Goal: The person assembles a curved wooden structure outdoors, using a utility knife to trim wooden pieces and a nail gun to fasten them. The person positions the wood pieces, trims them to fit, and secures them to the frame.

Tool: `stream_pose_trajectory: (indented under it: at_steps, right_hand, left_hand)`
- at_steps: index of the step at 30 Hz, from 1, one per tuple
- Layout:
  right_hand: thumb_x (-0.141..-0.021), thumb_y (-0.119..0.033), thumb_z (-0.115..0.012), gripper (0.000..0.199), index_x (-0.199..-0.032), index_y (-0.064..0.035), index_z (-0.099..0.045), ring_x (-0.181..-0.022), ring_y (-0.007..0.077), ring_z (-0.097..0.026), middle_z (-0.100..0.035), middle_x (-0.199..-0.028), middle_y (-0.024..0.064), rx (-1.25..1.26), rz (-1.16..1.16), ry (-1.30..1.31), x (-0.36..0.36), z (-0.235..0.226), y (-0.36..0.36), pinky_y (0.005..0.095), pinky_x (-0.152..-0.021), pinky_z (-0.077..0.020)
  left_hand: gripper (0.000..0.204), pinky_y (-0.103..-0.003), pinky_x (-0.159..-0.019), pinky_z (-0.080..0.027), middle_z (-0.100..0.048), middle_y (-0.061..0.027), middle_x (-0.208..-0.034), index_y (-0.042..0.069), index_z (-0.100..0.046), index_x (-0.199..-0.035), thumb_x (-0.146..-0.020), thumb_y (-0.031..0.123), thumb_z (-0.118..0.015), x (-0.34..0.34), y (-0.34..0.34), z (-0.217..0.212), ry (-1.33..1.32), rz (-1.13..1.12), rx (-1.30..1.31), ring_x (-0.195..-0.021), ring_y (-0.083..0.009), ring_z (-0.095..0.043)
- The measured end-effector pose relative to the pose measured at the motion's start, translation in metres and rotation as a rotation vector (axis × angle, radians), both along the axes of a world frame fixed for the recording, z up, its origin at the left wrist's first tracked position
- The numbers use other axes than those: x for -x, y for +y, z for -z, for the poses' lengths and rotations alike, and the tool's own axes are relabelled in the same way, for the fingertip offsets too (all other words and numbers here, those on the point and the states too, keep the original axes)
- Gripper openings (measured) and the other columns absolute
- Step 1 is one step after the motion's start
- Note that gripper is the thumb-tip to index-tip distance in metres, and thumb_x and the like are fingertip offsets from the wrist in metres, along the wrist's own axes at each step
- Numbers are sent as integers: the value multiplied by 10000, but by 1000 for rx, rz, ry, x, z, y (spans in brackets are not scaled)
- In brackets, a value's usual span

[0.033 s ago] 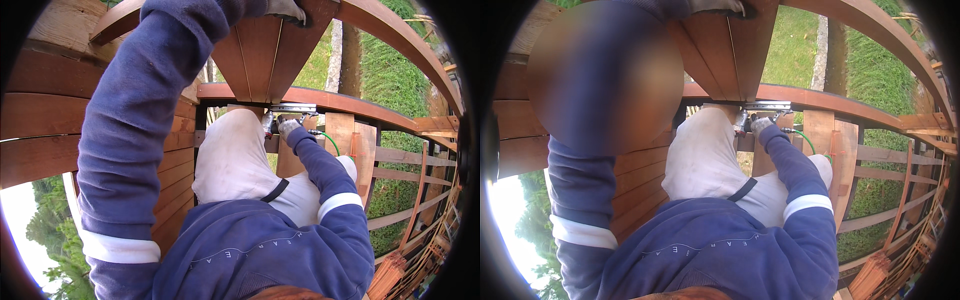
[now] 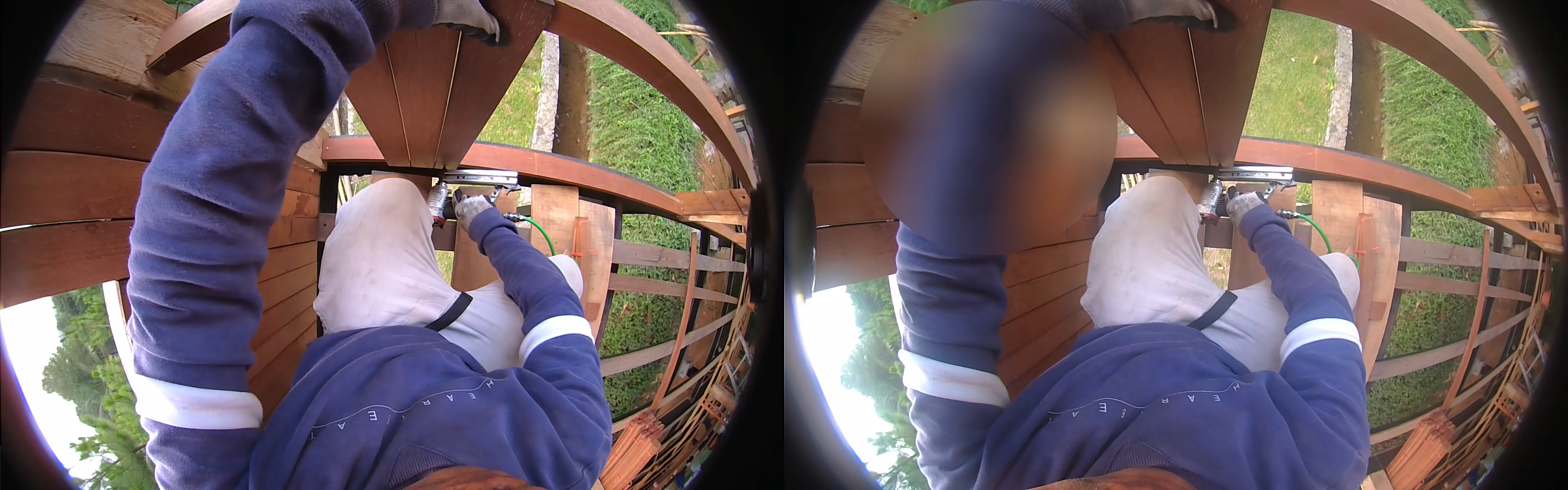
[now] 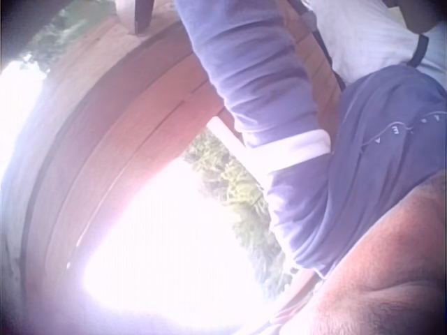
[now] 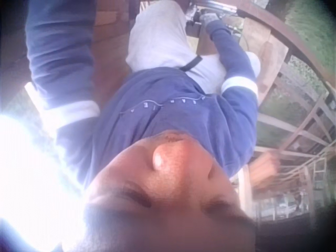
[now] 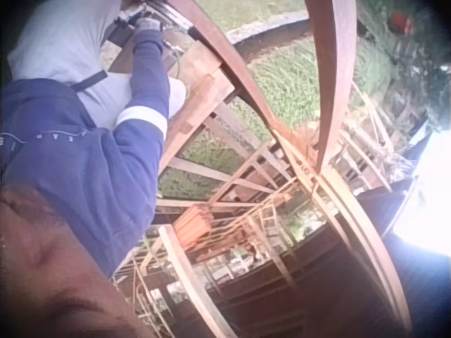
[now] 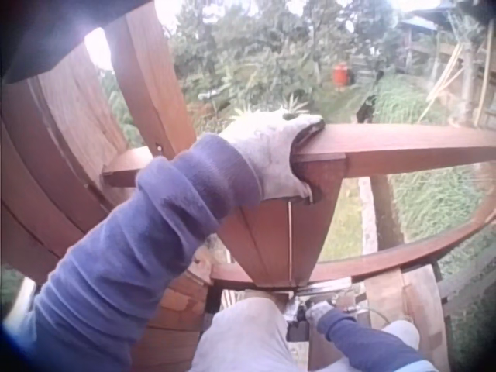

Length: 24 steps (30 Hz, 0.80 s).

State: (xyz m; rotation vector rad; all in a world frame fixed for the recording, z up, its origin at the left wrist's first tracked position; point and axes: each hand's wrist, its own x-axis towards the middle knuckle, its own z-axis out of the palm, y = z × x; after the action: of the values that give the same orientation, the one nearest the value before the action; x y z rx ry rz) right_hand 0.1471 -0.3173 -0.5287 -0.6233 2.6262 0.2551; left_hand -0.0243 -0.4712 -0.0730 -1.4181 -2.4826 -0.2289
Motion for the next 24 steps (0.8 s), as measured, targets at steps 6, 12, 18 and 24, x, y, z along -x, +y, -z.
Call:
stream_pose_trajectory:
  at_steps: [6,12,18,24]
  right_hand:
    - [-917,-100,-471,207,-1008,6,-624,-786,250,-710,-710,-837,121,-25,63,-10,-11,-1,21,363,-639,-549]
    - [-916,-88,-455,247,-1120,1,-561,-780,256,-708,-700,-855,125,-53,-27,-8,-6,17,17,382,-629,-543]
    - [-923,-100,-439,288,-1168,7,-544,-813,268,-703,-697,-903,128,-19,17,-35,-9,5,16,395,-645,-551]
    - [-916,-161,-470,434,-1332,-38,-496,-831,272,-690,-695,-922,131,69,227,34,-18,-89,31,385,-708,-550]
  left_hand:
    - [863,-389,-989,-452,-570,-202,-1262,52,-489,-1339,-623,415,-805,5,8,4,-1,33,-26,-1143,-357,-565]
    - [866,-395,-989,-450,-568,-205,-1260,56,-488,-1343,-627,427,-802,-5,-2,-5,-6,-29,34,-1144,-356,-563]
    - [804,-410,-979,-453,-584,-222,-1229,48,-513,-1323,-689,473,-765,-14,-6,-12,-91,-5,-77,-1132,-374,-567]
    - [651,-341,-941,-452,-620,-144,-1194,-36,-530,-1278,-945,523,-527,66,-18,11,-879,429,-918,-1080,-230,-593]
